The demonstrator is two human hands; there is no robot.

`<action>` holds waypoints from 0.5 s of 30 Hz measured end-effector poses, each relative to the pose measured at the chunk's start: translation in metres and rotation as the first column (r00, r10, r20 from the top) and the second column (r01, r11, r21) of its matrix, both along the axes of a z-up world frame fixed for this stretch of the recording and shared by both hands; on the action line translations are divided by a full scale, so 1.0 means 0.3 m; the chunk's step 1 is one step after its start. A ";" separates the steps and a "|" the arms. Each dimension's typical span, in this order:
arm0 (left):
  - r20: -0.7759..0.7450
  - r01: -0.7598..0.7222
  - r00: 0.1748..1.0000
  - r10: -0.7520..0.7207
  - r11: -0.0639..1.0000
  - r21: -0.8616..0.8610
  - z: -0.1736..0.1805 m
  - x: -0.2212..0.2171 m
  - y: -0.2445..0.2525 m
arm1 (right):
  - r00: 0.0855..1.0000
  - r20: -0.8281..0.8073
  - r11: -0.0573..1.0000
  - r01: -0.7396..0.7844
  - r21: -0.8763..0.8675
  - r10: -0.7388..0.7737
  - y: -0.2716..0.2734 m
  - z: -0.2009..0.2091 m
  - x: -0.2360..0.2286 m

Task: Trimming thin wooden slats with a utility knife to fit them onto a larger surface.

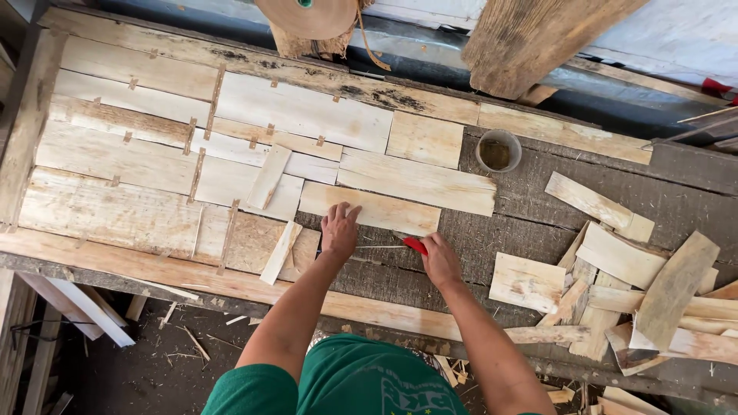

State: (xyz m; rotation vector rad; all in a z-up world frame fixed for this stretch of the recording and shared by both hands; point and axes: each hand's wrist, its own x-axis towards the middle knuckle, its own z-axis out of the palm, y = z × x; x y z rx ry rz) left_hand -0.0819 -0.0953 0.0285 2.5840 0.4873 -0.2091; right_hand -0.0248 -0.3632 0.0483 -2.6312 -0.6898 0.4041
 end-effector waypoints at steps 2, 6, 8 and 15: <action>-0.003 0.001 1.000 -0.001 0.999 -0.036 -0.011 0.000 0.017 | 0.999 -0.036 1.000 0.005 0.018 -0.004 -0.017 0.009 -0.009; -0.003 0.008 1.000 -0.008 0.992 -0.122 -0.077 -0.012 0.054 | 0.989 -0.149 0.995 0.018 0.099 -0.003 -0.105 -0.097 -0.050; 0.015 0.040 0.999 -0.039 0.995 -0.091 -0.221 -0.020 0.061 | 0.952 -0.305 0.997 0.053 0.060 -0.032 -0.118 -0.062 -0.086; 0.046 0.045 0.998 -0.041 0.995 -0.094 -0.106 -0.146 -0.026 | 0.766 -0.641 0.996 -0.010 -0.092 -0.051 -0.206 -0.096 -0.257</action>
